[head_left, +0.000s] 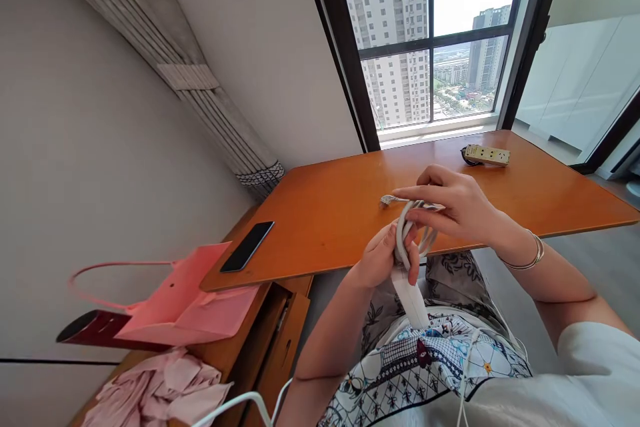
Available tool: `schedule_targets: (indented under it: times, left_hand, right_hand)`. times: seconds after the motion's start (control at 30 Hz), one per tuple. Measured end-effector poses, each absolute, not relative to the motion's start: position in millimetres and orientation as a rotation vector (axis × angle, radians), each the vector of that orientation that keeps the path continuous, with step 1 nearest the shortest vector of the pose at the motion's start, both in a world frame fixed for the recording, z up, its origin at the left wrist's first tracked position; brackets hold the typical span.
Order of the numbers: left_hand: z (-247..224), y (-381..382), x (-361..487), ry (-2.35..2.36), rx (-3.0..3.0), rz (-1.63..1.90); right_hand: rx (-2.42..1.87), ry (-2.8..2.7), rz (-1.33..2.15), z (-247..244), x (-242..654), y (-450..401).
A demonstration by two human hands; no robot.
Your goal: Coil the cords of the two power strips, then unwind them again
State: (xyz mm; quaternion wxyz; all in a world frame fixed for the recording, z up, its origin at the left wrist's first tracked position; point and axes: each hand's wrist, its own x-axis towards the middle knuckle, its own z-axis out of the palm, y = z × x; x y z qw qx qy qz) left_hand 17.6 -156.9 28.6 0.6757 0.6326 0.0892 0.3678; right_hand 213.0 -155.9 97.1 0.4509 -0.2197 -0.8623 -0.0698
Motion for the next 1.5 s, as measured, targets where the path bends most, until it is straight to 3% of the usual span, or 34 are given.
schedule_targets:
  times: [0.17, 0.53, 0.73, 0.87, 1.1, 1.3, 1.5]
  left_hand:
    - [29.2, -159.6, 21.5, 0.143, 1.305, 0.789]
    - [34.9, -167.7, 25.8, 0.089, 1.136, 0.859]
    - [37.5, -167.9, 28.2, 0.129, 1.174, 0.919]
    - [33.5, -167.8, 25.0, 0.063, 1.08, 0.813]
    - [52.6, -167.8, -1.9, 0.149, 0.901, 1.287]
    - [65.1, -162.1, -28.6, 0.231, 0.795, 1.632]
    - [60.6, -153.1, -36.6, 0.223, 0.837, 1.738]
  right_hand:
    - [-0.641, -2.118, 0.212, 92.4, 214.9, -140.5]
    - [-0.766, -2.082, 0.693, 80.6, 216.8, -140.8]
    - [-0.834, -1.998, 0.624, 73.1, 212.6, -144.6]
    - [-0.772, -1.983, 0.865, 64.1, 217.0, -135.8]
    - [-0.888, -2.091, 1.221, 23.4, 239.8, -129.4]
    - [-1.027, -2.096, 0.673, -11.9, 250.6, -134.4]
    - [-0.894, -1.939, 0.06, -7.5, 255.7, -140.3]
